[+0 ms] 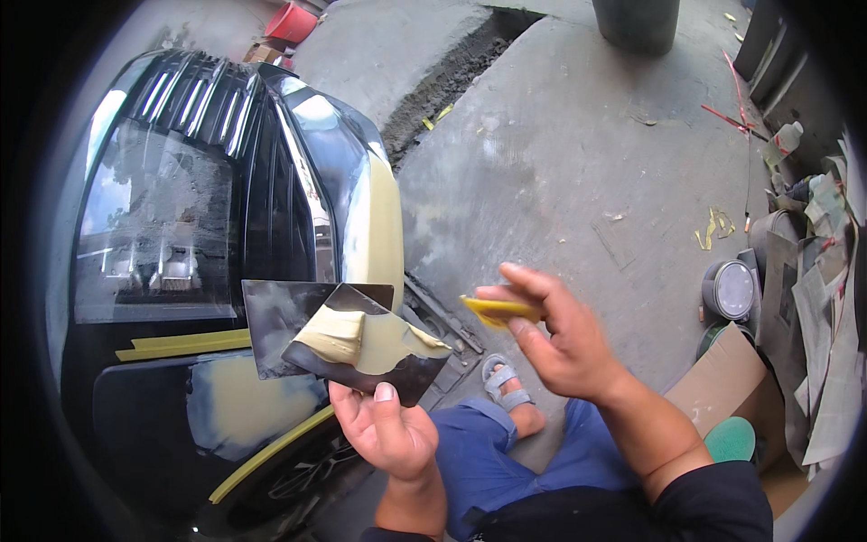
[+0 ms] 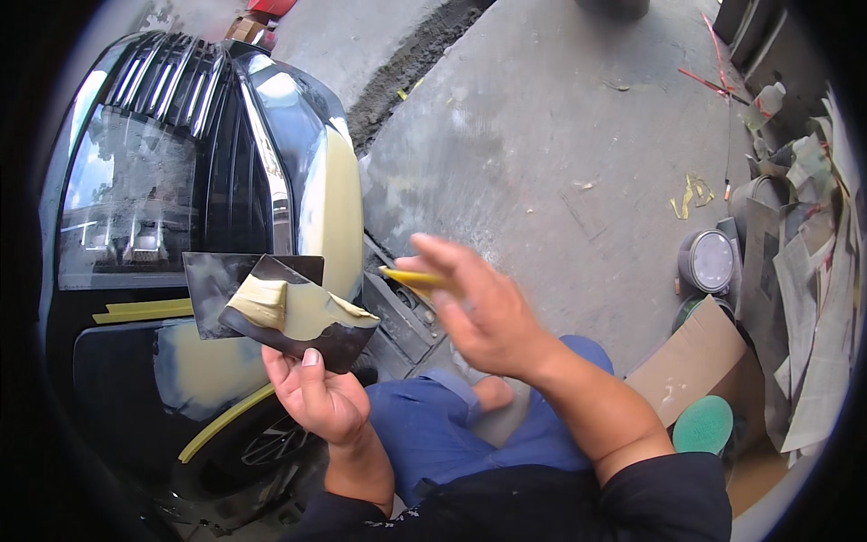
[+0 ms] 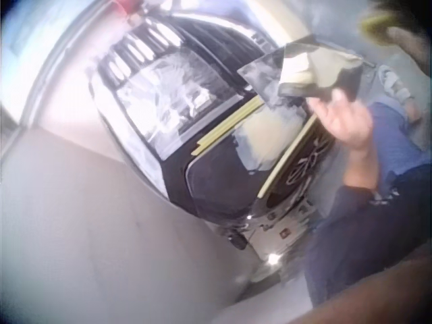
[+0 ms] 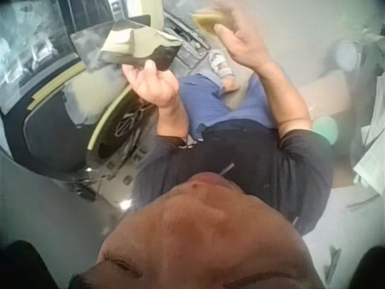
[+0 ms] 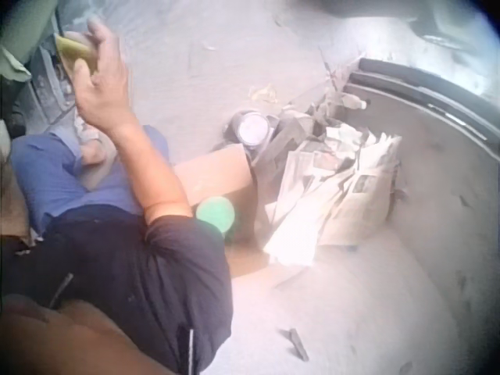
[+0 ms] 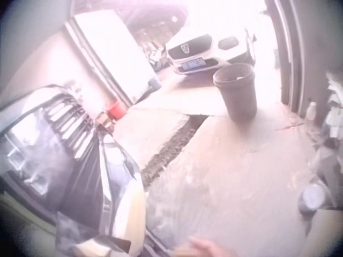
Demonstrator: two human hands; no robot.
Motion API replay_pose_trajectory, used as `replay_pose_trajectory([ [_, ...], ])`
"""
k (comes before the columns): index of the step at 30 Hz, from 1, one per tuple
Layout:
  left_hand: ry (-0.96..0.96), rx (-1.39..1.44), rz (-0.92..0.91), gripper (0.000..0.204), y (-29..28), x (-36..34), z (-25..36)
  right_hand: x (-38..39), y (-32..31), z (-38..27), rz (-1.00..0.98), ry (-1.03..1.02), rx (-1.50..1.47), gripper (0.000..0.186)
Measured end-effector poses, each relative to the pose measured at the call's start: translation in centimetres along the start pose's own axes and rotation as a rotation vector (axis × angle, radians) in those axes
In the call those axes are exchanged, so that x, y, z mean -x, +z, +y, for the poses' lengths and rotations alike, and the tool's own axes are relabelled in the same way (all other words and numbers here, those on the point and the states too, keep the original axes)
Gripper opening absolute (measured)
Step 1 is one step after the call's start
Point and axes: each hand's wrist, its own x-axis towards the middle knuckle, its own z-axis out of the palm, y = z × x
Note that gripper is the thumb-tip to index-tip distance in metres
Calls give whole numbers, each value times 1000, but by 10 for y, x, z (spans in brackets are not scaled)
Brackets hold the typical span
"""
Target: The person applies body filler to a car bumper using a putty knife and smooths it with a yellow sponge. The person works on the front bumper area, spreading the filler evenly across the surface.
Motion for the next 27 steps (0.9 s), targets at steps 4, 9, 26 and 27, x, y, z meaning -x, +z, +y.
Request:
replay_pose_trajectory([
  [4, 39, -87, -23, 54, -1, 5, 5, -26, 7, -27, -94, -484, 308, 43],
  [9, 32, -107, -29, 53, 12, 6, 11, -24, -1, -33, -261, -614, 567, 35],
  [26, 109, -65, -65, 51, 62, -58, 0, -49, -121, -43, 241, 358, -686, 60],
  [27, 96, -50, -79, 52, 63, -65, -9, -56, -127, -37, 253, 389, -688, 60],
])
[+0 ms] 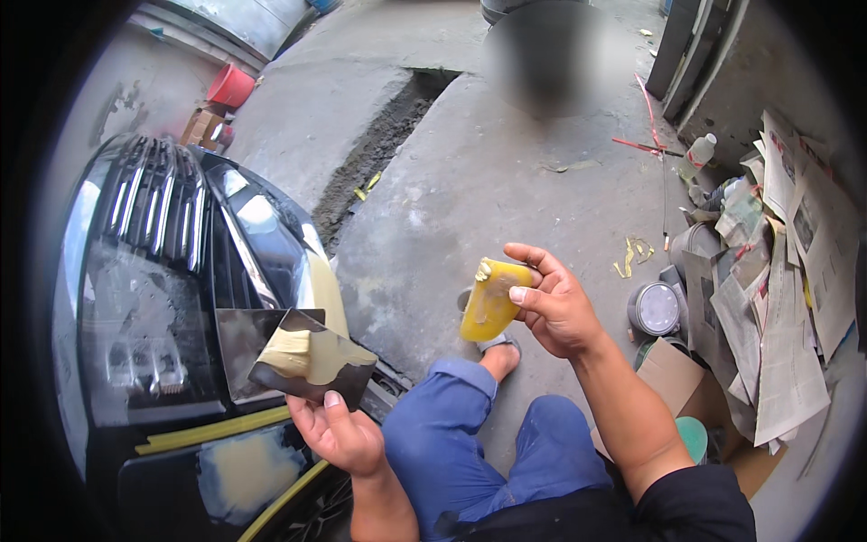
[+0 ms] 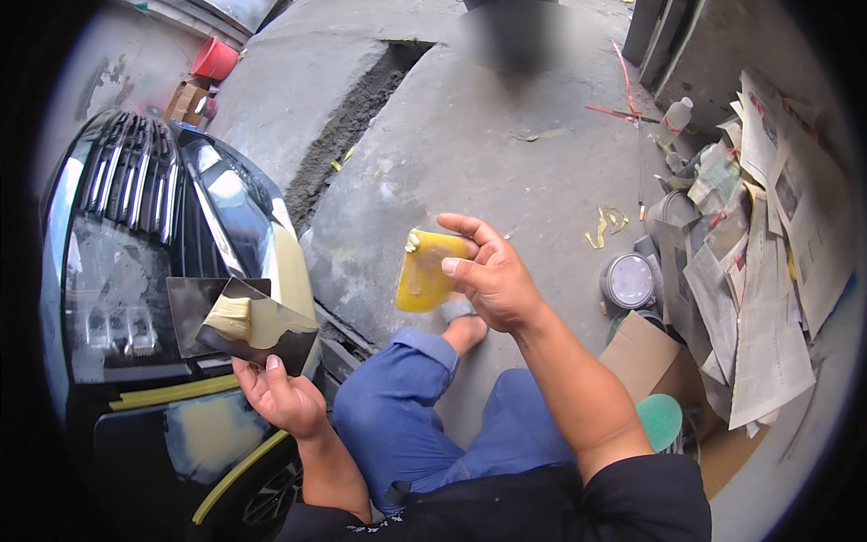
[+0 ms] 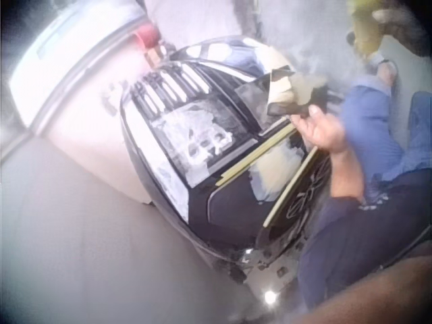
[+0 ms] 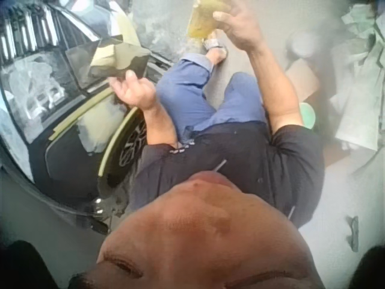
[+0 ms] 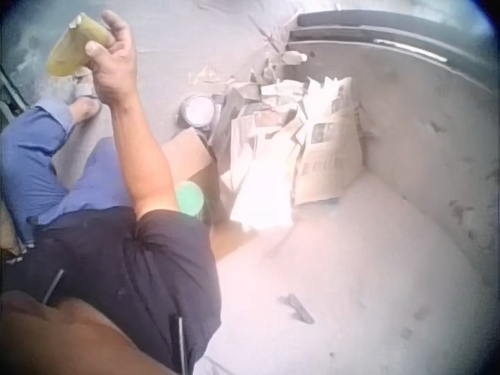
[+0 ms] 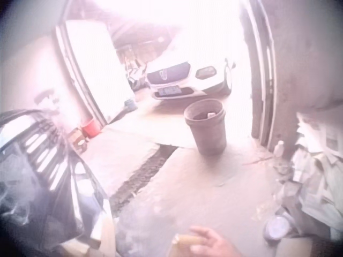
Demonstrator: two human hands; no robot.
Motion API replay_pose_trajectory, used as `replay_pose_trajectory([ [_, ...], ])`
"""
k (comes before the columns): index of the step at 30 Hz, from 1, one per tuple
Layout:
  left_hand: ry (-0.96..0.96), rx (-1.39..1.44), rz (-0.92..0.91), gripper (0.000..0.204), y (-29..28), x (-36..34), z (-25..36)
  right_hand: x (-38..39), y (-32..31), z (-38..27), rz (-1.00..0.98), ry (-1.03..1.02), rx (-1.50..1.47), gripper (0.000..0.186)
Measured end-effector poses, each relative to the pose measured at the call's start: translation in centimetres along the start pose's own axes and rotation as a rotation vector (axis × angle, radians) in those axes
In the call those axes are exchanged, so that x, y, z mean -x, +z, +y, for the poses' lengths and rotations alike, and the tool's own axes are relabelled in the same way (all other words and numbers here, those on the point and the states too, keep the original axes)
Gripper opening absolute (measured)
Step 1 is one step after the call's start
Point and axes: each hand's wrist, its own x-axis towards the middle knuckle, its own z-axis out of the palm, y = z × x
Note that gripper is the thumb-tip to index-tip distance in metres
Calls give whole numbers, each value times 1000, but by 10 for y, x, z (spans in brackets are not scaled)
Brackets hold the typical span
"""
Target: The person applies body filler to a car bumper using a putty knife and smooths it with a yellow sponge. The person works on the front bumper area, spreading the filler evenly across the surface.
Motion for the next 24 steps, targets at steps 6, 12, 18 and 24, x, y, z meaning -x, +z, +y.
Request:
replay_pose_trajectory([
  [6, 7, -24, 130, 47, 35, -54, -59, -78, -22, -6, 166, 103, 128, 61],
  [12, -202, -4, 94, 46, 56, -98, -110, -200, 10, -5, 252, 133, 212, 60],
  [18, -184, -41, 86, 49, 59, -131, -144, -284, 14, 30, 305, 263, 189, 60],
  [24, -12, -154, 379, 47, 45, -173, -145, -306, 7, 85, 202, 470, 265, 63],
])
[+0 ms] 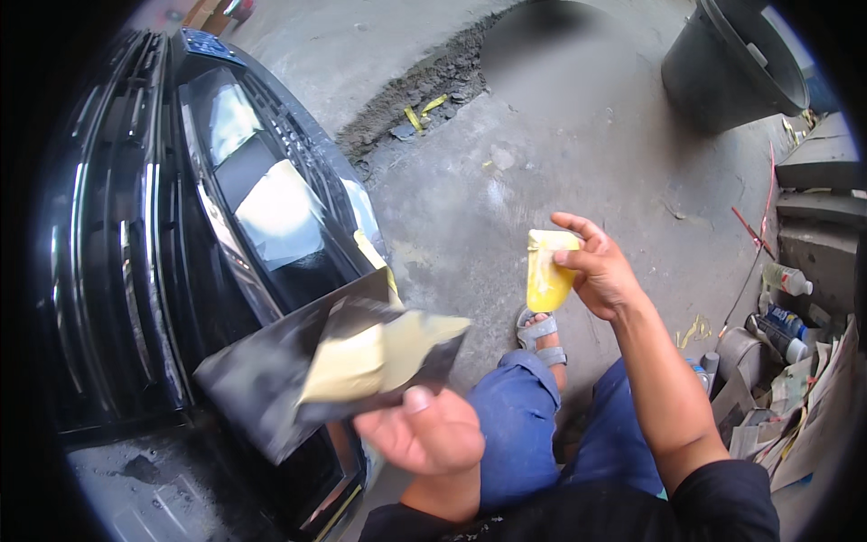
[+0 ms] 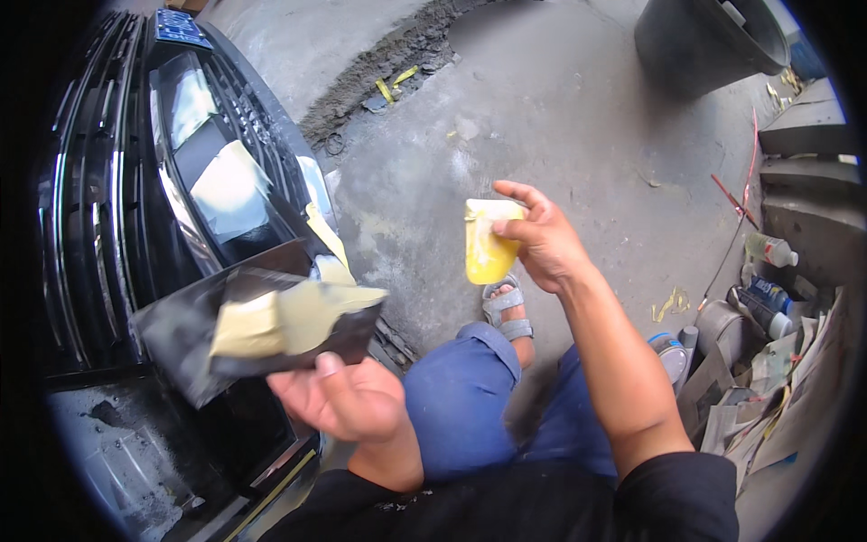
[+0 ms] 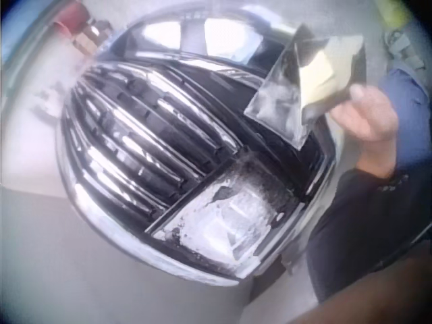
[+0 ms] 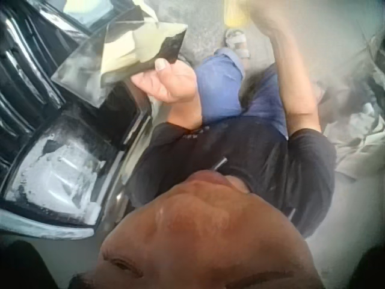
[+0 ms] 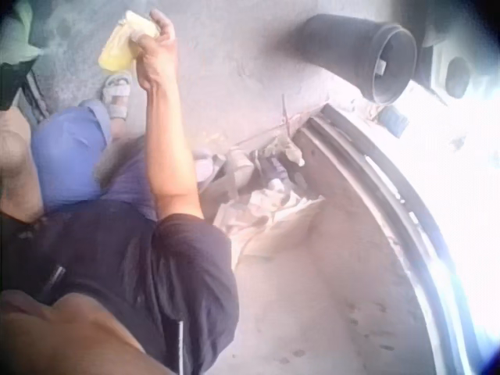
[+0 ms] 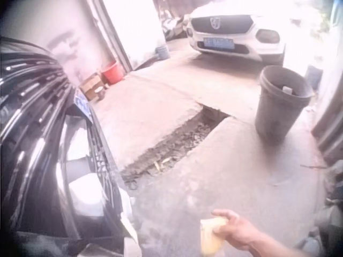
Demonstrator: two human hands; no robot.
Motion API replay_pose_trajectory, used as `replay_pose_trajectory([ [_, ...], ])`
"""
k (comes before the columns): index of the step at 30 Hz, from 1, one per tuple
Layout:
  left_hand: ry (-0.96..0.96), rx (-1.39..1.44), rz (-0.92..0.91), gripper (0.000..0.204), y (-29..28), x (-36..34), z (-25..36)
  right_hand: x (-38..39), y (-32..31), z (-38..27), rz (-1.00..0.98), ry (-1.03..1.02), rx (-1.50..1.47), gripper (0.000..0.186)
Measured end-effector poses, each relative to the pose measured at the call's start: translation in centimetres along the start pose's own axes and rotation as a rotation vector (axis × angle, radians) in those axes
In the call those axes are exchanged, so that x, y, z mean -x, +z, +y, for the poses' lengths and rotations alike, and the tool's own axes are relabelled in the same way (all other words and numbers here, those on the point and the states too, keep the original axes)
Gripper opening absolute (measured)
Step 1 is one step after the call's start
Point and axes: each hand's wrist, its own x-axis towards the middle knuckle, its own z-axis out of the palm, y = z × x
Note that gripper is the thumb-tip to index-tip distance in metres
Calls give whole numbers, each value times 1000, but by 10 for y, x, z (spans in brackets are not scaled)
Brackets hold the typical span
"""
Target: The person applies body filler to a car bumper using a putty knife and smooths it with a yellow sponge. The person works on the front bumper area, spreading the filler evenly across the surface.
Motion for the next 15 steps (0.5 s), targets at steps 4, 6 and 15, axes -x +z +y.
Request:
replay_pose_trajectory([
  [4, 168, -136, 152, 54, -9, -6, -3, -28, 7, 38, -175, 68, -40, 58],
  [6, 211, -245, 236, 58, -23, 0, -7, -38, 15, 61, -280, 98, -54, 55],
  [15, 291, -432, 157, 53, -41, 20, -11, -52, 27, 133, -434, 308, -178, 48],
])
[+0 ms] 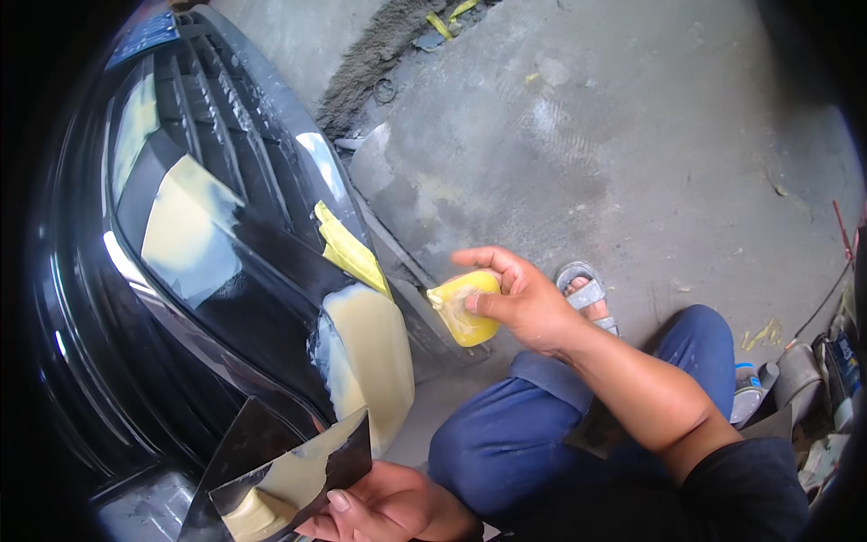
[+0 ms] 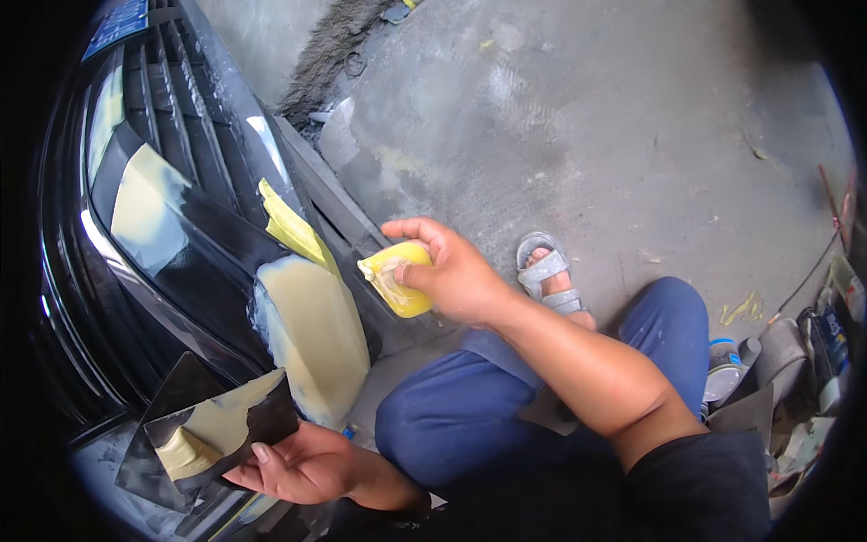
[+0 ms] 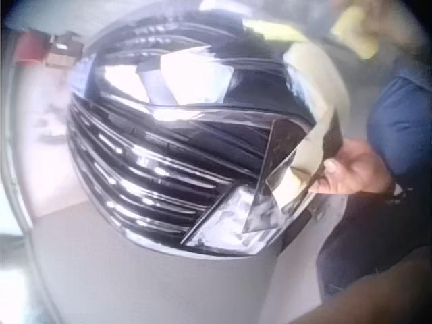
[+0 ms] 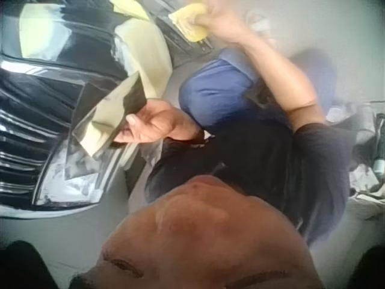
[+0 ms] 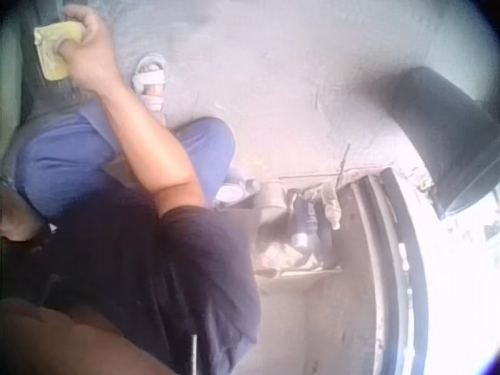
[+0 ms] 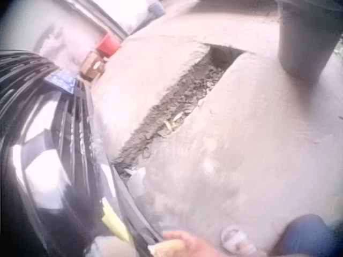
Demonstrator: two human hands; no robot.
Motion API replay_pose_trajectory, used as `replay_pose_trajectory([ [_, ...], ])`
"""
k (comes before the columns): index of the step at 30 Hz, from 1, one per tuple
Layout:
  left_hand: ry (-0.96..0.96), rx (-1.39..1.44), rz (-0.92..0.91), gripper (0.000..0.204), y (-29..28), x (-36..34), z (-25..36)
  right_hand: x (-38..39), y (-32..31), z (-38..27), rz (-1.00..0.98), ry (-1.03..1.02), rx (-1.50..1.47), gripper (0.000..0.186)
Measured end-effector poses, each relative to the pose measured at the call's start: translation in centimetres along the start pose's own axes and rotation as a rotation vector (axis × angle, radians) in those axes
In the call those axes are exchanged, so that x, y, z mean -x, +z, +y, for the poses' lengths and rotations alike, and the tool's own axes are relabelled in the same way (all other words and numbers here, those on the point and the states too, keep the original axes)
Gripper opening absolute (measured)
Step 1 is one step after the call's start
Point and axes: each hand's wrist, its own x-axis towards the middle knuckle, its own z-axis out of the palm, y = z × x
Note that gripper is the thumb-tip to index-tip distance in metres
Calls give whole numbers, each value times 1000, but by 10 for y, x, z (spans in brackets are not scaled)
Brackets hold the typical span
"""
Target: The person applies body filler to a car bumper using a putty knife and smooths it with a yellow sponge. The person works on the front bumper area, spreading the filler evenly across the surface.
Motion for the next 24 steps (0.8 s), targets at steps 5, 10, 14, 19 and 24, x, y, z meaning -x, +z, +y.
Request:
replay_pose_trajectory([
  [5, 36, -55, -113, 53, 4, 3, -8, -15, 7, 15, -6, -162, 144, 45],
  [10, 47, -42, -153, 55, 15, 5, -9, -18, 15, 7, 51, -361, 517, 43],
  [14, 58, 99, -346, 54, 8, -3, -13, -21, 20, 10, 86, -540, 663, 44],
  [19, 56, 15, -249, 52, 9, -3, -17, -25, 34, 15, 138, -680, 764, 45],
  [24, 62, -19, -176, 50, 13, -3, -19, -21, 47, 24, 165, -869, 816, 49],
])
